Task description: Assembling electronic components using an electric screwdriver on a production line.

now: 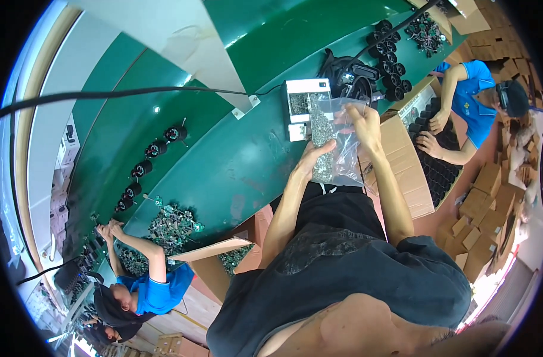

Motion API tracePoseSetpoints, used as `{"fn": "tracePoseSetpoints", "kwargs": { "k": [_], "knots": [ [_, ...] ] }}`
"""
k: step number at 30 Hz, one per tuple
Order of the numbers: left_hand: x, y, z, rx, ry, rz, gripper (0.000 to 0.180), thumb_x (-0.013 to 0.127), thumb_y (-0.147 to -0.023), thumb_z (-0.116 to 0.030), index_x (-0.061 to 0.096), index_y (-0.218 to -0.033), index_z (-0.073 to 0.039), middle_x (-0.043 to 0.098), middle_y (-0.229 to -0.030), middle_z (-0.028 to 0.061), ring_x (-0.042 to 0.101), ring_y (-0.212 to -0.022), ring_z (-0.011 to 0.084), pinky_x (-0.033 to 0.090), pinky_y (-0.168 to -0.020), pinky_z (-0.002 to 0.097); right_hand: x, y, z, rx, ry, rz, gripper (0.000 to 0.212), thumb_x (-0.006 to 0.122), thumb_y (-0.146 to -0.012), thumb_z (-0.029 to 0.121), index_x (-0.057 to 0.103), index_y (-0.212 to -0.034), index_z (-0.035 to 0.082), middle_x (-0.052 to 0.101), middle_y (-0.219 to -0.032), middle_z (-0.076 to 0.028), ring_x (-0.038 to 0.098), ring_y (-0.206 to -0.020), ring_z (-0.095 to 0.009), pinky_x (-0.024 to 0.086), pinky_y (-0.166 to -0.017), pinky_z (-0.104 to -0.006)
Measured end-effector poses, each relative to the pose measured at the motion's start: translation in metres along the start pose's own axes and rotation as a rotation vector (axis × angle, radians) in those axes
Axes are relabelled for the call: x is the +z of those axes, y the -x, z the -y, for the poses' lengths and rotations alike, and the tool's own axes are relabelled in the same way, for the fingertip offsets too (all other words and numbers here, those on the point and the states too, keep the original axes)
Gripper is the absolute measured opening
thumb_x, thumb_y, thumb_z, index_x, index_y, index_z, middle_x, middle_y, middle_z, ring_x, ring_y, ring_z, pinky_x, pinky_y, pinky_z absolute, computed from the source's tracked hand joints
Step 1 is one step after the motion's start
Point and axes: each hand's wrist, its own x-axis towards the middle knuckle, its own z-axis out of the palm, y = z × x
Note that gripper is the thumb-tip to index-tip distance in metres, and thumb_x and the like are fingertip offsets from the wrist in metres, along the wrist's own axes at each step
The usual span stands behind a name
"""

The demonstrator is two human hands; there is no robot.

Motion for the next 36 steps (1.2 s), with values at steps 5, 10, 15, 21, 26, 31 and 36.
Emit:
{"fn": "tracePoseSetpoints", "kwargs": {
  "k": [5,10,15,21,26,31,36],
  "knots": [
    [-0.012,-0.014,0.005,-0.018,0.000,0.004,0.046,0.077,-0.085,-0.017,0.061,-0.125,-0.001,0.069,-0.104,0.0062,0.064,-0.093,0.0151,0.050,-0.086,0.0276,-0.002,-0.014,-0.017,0.033,-0.029,0.002,0.026,0.059,-0.094,0.012,0.069,-0.106,-0.009,0.073,-0.091,-0.014,0.069,-0.071,-0.018,0.059,-0.059,-0.0264],
    [-0.024,-0.019,0.001,0.080,-0.174,0.040,0.043,0.079,-0.080,-0.008,0.062,-0.120,0.000,0.070,-0.099,0.0060,0.066,-0.083,0.0149,0.052,-0.078,0.0256,-0.009,0.001,-0.034,0.049,-0.142,0.025,0.025,0.061,-0.095,0.013,0.069,-0.106,-0.009,0.073,-0.096,-0.014,0.070,-0.079,-0.018,0.059,-0.068,-0.0258],
    [-0.029,-0.022,-0.007,0.139,-0.311,0.086,0.045,0.082,-0.076,-0.004,0.062,-0.115,-0.001,0.070,-0.091,0.0054,0.066,-0.075,0.0146,0.053,-0.070,0.0251,-0.018,0.011,-0.047,0.024,-0.272,0.090,0.025,0.061,-0.096,0.011,0.069,-0.110,-0.009,0.074,-0.102,-0.014,0.070,-0.088,-0.019,0.058,-0.080,-0.0267],
    [-0.029,-0.019,-0.012,0.185,-0.441,0.050,0.047,0.085,-0.072,-0.004,0.063,-0.113,-0.001,0.070,-0.088,0.0061,0.065,-0.074,0.0141,0.054,-0.070,0.0264,-0.026,0.027,-0.050,-0.067,-0.261,0.136,0.028,0.060,-0.100,0.014,0.067,-0.114,-0.009,0.072,-0.106,-0.019,0.070,-0.097,-0.025,0.056,-0.091,-0.0331],
    [-0.012,-0.009,-0.025,0.329,-0.559,0.018,0.047,0.086,-0.071,-0.005,0.064,-0.112,0.000,0.071,-0.089,0.0065,0.065,-0.075,0.0139,0.054,-0.070,0.0263,-0.035,0.036,-0.049,-0.140,-0.314,0.145,0.025,0.059,-0.099,0.011,0.068,-0.113,-0.008,0.072,-0.107,-0.018,0.070,-0.096,-0.024,0.056,-0.090,-0.0324],
    [0.008,0.001,-0.057,0.393,-0.651,0.010,0.048,0.087,-0.069,-0.006,0.065,-0.111,0.000,0.071,-0.090,0.0063,0.064,-0.075,0.0135,0.054,-0.070,0.0258,-0.039,0.036,-0.036,-0.216,-0.346,0.143,0.023,0.059,-0.098,0.010,0.071,-0.109,-0.007,0.074,-0.105,-0.014,0.070,-0.093,-0.021,0.055,-0.089,-0.0299],
    [0.038,0.025,-0.091,0.531,-0.719,0.003,0.051,0.089,-0.066,-0.007,0.065,-0.111,-0.001,0.071,-0.091,0.0060,0.064,-0.076,0.0132,0.054,-0.070,0.0258,-0.051,0.050,0.014,-0.330,-0.414,0.154,0.024,0.058,-0.099,0.011,0.070,-0.108,-0.007,0.073,-0.106,-0.016,0.070,-0.093,-0.023,0.056,-0.088,-0.0314]
  ]
}}
